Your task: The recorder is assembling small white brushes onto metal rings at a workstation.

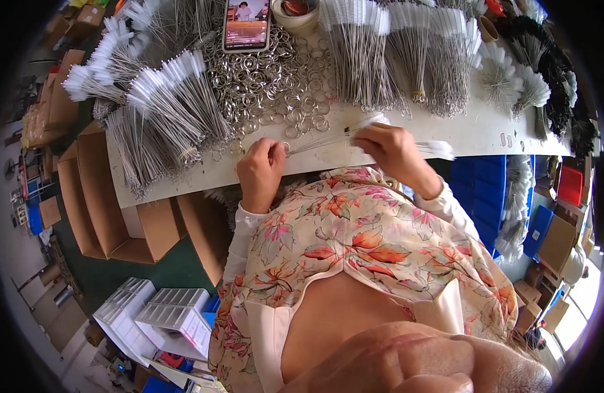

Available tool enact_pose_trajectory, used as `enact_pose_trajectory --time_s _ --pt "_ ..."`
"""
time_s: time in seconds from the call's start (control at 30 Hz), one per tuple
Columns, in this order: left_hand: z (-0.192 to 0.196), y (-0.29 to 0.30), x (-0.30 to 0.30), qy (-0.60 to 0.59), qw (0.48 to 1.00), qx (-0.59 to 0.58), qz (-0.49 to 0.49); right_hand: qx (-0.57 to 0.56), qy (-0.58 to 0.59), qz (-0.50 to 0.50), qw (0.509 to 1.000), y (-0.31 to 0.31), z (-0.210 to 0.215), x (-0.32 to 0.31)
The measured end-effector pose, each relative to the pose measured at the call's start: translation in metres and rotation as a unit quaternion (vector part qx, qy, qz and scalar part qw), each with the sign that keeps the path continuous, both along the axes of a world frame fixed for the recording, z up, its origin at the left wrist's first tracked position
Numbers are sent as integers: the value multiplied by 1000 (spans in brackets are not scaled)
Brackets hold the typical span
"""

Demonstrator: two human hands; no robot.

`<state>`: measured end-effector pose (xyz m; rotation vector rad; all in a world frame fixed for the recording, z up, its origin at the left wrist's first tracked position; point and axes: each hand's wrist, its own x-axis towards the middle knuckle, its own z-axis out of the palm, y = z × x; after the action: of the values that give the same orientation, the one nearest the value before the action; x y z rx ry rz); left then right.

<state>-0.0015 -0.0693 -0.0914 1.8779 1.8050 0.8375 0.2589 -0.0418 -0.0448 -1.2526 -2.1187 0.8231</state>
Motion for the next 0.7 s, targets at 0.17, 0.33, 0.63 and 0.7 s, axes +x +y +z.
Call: enact_pose_trajectory --time_s 0.17,0.33,0.63,0.7 --pt "7 0 3 -84 995 53 -26 12 51 73 996 8 -5 -61" --pt "44 15 5 -304 950 56 -49 -35 -28 119 992 18 10 -70" --pt "107 66 -13 -346 885 1 -311 -228 170 252 925 58 59 -43" --pt "111 71 -12 -364 867 16 -340 -280 194 266 902 62 62 -40"
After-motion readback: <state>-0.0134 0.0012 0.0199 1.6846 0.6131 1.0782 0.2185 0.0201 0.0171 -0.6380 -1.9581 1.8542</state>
